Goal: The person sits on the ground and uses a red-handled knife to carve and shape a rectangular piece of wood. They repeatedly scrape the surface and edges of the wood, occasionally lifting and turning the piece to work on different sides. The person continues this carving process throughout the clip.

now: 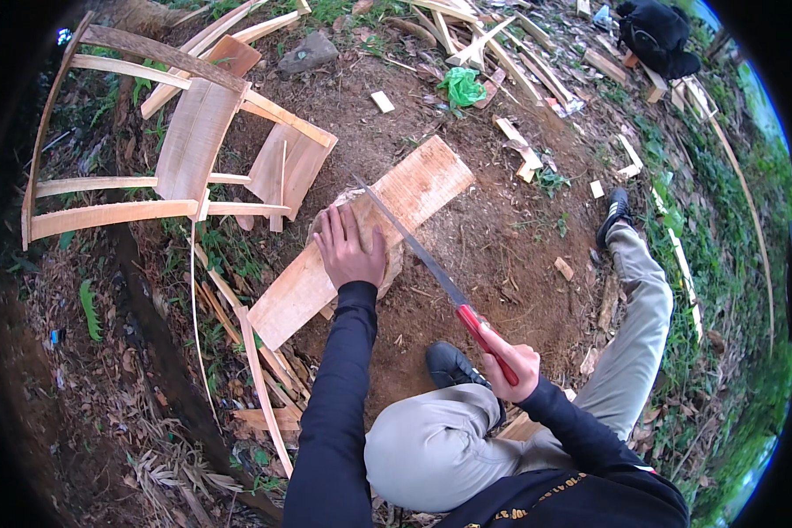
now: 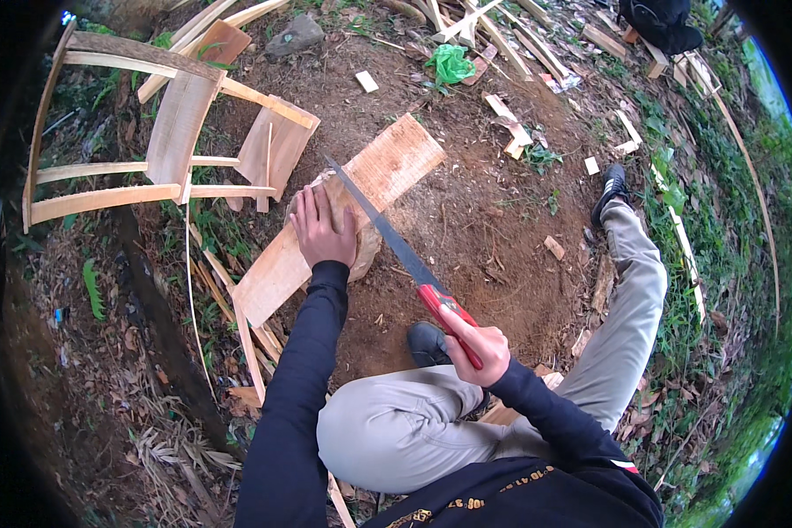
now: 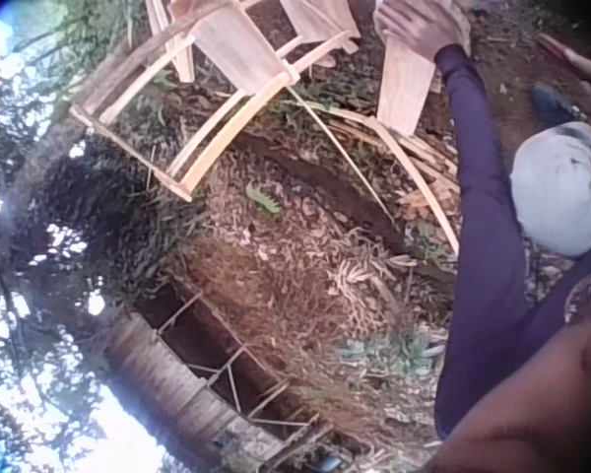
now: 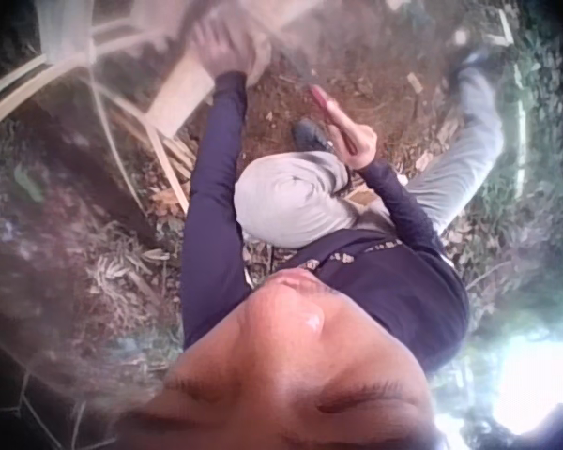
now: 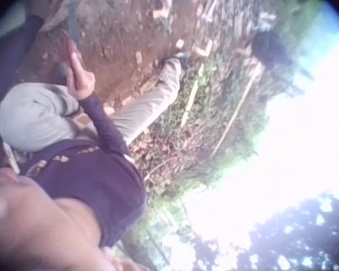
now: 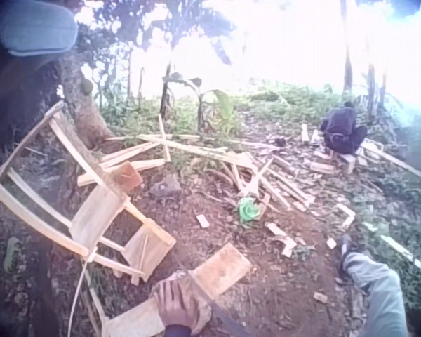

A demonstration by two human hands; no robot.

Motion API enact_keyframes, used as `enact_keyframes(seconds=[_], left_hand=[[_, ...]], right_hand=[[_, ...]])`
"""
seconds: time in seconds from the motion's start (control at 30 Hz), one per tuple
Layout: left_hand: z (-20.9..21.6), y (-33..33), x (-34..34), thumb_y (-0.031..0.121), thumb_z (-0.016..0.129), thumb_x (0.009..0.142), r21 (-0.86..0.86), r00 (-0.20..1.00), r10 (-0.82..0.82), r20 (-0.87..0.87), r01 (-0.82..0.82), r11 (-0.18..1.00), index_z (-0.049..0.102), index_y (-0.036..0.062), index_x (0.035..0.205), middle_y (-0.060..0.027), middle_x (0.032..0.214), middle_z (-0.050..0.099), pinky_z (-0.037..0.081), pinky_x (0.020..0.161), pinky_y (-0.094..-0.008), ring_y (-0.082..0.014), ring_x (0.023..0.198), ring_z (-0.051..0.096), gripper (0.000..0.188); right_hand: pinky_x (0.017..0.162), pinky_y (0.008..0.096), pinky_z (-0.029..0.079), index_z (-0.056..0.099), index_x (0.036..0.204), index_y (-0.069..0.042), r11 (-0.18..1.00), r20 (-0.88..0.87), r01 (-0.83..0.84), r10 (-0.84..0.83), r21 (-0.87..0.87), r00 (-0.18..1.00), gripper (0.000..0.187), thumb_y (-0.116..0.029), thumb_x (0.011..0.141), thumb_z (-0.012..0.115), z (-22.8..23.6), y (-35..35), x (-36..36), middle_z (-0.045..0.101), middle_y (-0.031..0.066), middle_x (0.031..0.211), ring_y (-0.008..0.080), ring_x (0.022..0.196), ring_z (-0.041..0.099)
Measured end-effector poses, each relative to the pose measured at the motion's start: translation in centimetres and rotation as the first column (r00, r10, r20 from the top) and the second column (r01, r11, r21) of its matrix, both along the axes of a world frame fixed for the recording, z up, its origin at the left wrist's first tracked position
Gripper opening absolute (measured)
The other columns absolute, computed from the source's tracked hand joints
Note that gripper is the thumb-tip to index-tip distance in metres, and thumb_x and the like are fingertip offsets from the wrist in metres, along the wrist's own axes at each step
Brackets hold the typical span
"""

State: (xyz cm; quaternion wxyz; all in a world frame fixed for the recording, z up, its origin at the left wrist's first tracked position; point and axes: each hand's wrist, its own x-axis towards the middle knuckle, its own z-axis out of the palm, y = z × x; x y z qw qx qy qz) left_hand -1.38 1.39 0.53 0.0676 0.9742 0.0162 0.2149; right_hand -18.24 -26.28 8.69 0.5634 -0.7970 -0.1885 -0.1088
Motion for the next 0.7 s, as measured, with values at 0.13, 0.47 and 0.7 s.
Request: enact_keyframes(seconds=[0.13,0.47,0.7], left_hand=[[0.3,-0.3,0.2,0.040,0.059,0.093,-0.030,1.000,-0.011,-0.010,0.011,0.999,0.047,0.0053,0.147,-0.0193,0.153,0.042,0.025,0.117,-0.0554,-0.0367,0.144,0.035,0.065],[0.2,-0.2,0.0,0.041,0.060,0.092,-0.010,1.000,-0.009,0.000,0.009,1.000,0.047,0.0050,0.147,-0.0212,0.152,0.042,0.026,0.117,-0.0558,-0.0381,0.143,0.037,0.067],[0.3,-0.6,0.0,0.040,0.062,0.091,-0.064,1.000,-0.002,-0.001,0.002,0.998,0.048,0.0054,0.146,-0.0211,0.152,0.042,0.027,0.116,-0.0559,-0.0372,0.143,0.037,0.066]], right_hand=[[0.056,0.0360,0.054,0.059,0.133,0.003,0.999,0.012,-0.012,0.012,0.040,1.000,0.050,0.004,0.084,0.065,-1.5,3.7,5.9,0.072,0.0222,0.088,0.0287,0.057,0.069],[0.056,0.0337,0.054,0.059,0.133,0.002,0.997,0.022,0.041,-0.043,0.069,0.999,0.049,0.006,0.085,0.063,-1.6,1.0,2.4,0.072,0.0235,0.086,0.0253,0.056,0.069],[0.056,0.0349,0.053,0.059,0.135,0.000,0.994,0.012,0.026,-0.028,0.109,1.000,0.049,0.003,0.086,0.065,-1.7,4.9,8.3,0.070,0.0220,0.090,0.0270,0.058,0.069]])
